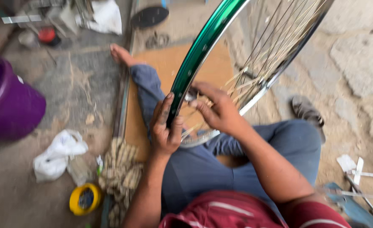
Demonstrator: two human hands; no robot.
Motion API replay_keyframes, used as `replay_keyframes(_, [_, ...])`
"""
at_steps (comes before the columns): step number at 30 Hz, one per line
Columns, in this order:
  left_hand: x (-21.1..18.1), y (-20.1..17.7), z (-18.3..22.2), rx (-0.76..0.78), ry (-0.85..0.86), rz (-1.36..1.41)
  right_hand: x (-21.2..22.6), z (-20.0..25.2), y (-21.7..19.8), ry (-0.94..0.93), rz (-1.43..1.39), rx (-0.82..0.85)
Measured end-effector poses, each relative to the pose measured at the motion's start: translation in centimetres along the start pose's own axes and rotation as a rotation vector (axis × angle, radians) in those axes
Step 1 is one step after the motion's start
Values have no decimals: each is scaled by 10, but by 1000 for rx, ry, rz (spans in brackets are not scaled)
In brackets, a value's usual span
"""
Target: The person works on a bicycle wheel by hand, manipulating the spokes and the central hub area while sitting on the floor.
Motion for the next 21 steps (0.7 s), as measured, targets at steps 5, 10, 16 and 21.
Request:
replay_keyframes(5, [14,0,32,103,44,-147,-5,12,-9,17,54,-65])
replay_keyframes(10, [19,-10,22,12,-83,107,6,27,3,-183,253,-337])
replay_keyframes(16, [17,-21,5,48,-58,73,-5,0,17,-187,303,-226])
replay_keyframes(21, [29,-18,21,-22,-188,191,-11,-18,31,38,13,76])
Point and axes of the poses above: each hand's wrist, its own z-axis away from the middle knuckle, its own y-axis out of the palm, x = y × z, the point moved 2 cm from there along -z, towards the middle knuckle, and after that the axes turned 8 degrees about y, right-handed, at the moved point
